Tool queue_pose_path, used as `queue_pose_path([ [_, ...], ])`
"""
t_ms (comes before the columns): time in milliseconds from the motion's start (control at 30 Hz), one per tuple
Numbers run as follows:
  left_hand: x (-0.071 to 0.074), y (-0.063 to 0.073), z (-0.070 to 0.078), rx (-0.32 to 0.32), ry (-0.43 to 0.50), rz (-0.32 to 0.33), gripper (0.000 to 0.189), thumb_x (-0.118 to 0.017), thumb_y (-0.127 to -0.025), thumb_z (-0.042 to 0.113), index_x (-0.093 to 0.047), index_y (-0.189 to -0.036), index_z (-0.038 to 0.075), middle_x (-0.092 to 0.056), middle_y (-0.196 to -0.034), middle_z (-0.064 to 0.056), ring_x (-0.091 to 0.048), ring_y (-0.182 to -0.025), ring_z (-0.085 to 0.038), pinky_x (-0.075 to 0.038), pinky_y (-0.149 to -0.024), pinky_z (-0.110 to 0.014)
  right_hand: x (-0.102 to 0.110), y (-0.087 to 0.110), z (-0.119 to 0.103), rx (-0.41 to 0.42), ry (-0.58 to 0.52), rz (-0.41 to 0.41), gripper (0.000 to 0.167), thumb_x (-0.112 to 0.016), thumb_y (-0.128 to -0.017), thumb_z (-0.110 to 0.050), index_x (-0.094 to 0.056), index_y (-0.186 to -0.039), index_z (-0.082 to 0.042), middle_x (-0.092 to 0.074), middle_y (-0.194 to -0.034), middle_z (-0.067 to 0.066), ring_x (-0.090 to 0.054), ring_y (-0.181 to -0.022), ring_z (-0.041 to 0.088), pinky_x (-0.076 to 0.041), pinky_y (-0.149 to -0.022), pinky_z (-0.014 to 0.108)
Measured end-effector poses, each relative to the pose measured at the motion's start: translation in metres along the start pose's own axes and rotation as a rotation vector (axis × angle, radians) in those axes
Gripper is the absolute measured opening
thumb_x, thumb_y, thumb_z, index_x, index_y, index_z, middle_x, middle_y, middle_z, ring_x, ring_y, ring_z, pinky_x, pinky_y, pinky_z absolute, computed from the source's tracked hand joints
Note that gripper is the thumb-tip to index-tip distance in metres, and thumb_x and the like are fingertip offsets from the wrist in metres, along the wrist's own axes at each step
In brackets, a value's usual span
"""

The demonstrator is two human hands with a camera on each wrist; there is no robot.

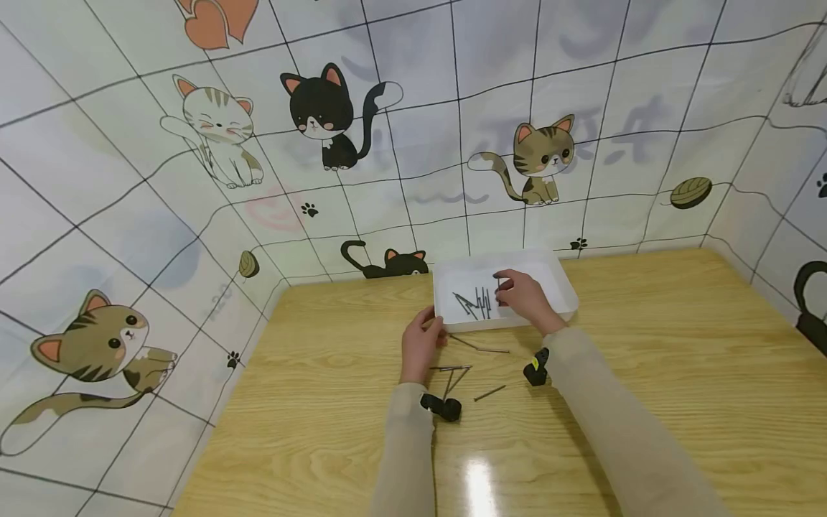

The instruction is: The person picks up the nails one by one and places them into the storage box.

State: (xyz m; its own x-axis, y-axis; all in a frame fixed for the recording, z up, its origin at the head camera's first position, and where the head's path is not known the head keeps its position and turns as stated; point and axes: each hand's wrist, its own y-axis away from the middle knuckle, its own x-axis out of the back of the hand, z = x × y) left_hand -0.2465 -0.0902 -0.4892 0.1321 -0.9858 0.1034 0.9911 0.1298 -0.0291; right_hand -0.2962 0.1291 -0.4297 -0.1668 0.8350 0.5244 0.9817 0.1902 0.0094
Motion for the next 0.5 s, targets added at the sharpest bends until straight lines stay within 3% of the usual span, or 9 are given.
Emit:
queue_pose_path([
  [267, 0.003, -0.005, 0.001, -0.034, -0.019, -0.005, 0.042, -0.056, -0.087, 0.031, -0.052, -0.126, 0.015, -0.061, -0.103, -0.006, -0.062, -0.069, -0.019, -0.053, -0.059, -0.030, -0.009, -0.008, -0.002, -0.026, 0.098, -0.045, 0.040, -0.048, -0.086, -0.003, -0.047, -0.125, 0.000, -0.056, -0.103, 0.019, -0.061, -0.078, 0.028, -0.050, -0.062, 0.034],
  [500, 0.001, -0.001, -0.004, -0.005, -0.015, -0.012, 0.042, -0.056, -0.088, 0.029, -0.052, -0.127, 0.015, -0.060, -0.105, -0.006, -0.062, -0.072, -0.022, -0.053, -0.061, -0.031, -0.010, -0.012, 0.001, -0.090, 0.128, -0.110, 0.040, -0.045, -0.083, 0.001, -0.048, -0.123, 0.003, -0.059, -0.097, 0.019, -0.060, -0.074, 0.028, -0.049, -0.058, 0.032],
])
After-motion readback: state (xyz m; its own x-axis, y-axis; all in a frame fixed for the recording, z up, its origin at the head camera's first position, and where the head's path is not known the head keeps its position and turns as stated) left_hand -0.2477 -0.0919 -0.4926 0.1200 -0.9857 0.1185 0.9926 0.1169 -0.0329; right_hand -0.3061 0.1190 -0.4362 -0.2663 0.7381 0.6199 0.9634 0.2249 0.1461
